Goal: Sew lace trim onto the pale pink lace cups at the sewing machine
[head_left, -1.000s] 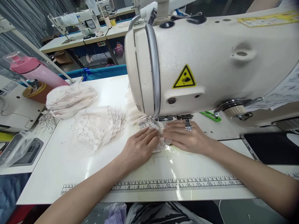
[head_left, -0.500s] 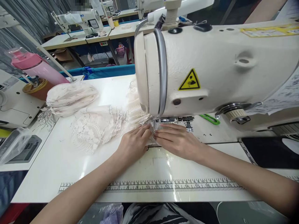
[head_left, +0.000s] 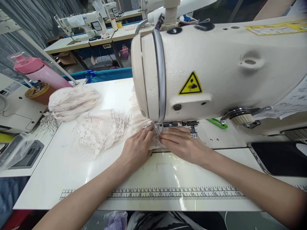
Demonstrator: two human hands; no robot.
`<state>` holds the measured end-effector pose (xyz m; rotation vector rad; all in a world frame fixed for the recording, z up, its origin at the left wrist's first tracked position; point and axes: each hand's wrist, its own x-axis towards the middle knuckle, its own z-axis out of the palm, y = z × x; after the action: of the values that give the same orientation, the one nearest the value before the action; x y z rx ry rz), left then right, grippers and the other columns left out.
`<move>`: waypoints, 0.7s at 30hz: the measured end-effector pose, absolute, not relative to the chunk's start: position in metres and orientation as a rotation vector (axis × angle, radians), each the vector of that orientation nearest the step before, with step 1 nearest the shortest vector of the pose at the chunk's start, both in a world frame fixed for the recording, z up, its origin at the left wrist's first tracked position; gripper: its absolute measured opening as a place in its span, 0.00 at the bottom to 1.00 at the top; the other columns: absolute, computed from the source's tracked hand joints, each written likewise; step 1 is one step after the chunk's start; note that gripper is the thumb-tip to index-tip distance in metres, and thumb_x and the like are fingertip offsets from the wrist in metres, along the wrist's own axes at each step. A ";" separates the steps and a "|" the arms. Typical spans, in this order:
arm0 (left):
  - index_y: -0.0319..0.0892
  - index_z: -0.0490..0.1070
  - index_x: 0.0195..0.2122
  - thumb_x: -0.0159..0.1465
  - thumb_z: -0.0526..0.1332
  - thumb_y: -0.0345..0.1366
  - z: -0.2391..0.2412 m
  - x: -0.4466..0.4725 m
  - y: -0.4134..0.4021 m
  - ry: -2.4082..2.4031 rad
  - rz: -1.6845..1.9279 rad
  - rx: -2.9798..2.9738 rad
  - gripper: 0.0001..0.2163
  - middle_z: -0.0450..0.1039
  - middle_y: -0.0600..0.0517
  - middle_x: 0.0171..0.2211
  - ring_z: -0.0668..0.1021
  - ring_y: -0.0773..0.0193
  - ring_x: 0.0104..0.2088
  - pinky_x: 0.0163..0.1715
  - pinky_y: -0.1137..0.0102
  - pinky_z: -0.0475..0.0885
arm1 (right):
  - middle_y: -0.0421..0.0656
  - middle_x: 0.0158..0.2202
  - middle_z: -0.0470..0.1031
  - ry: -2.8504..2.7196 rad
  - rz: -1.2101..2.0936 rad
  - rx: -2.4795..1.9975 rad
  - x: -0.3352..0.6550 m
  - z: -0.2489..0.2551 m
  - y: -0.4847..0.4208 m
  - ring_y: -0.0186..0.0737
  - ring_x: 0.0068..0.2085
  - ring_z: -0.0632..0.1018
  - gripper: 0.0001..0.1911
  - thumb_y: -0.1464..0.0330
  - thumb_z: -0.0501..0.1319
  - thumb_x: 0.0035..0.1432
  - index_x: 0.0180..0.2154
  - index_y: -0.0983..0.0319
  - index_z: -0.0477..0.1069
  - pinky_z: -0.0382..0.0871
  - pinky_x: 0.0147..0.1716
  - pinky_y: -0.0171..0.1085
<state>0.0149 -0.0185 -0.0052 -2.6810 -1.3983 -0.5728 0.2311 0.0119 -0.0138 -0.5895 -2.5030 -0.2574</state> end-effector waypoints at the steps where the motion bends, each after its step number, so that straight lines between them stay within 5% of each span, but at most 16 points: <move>1: 0.40 0.67 0.49 0.51 0.56 0.19 -0.005 0.015 -0.018 -1.392 -0.573 -2.680 0.23 0.73 0.42 0.56 0.78 0.53 0.53 0.47 0.63 0.80 | 0.40 0.43 0.81 -2.505 -0.252 -0.605 0.232 -0.014 0.012 0.35 0.45 0.80 0.12 0.81 0.56 0.62 0.41 0.62 0.74 0.74 0.51 0.39; 9: 0.35 0.66 0.59 0.57 0.57 0.24 -0.007 0.014 -0.020 -1.276 -0.519 -2.713 0.26 0.71 0.42 0.59 0.75 0.52 0.58 0.57 0.57 0.74 | 0.42 0.44 0.81 -2.465 -0.168 -0.651 0.234 -0.014 0.013 0.37 0.50 0.79 0.09 0.77 0.56 0.64 0.41 0.63 0.74 0.73 0.45 0.38; 16: 0.35 0.69 0.59 0.65 0.56 0.33 -0.007 0.015 -0.021 -1.203 -0.483 -2.688 0.21 0.72 0.43 0.58 0.75 0.48 0.57 0.54 0.54 0.76 | 0.37 0.43 0.81 -2.430 -0.387 -0.781 0.236 -0.010 0.011 0.33 0.40 0.79 0.10 0.78 0.57 0.62 0.40 0.60 0.74 0.65 0.30 0.37; 21: 0.34 0.69 0.59 0.67 0.55 0.34 -0.008 0.017 -0.021 -1.169 -0.491 -2.697 0.20 0.71 0.42 0.58 0.74 0.46 0.58 0.54 0.52 0.76 | 0.38 0.42 0.81 -2.443 -0.456 -0.853 0.236 -0.007 0.010 0.36 0.35 0.78 0.09 0.76 0.56 0.63 0.39 0.60 0.74 0.64 0.31 0.40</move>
<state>0.0167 -0.0211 -0.0078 -2.6968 -1.1686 -0.4907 0.2357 0.0096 -0.0067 -0.8527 -2.4428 -0.4560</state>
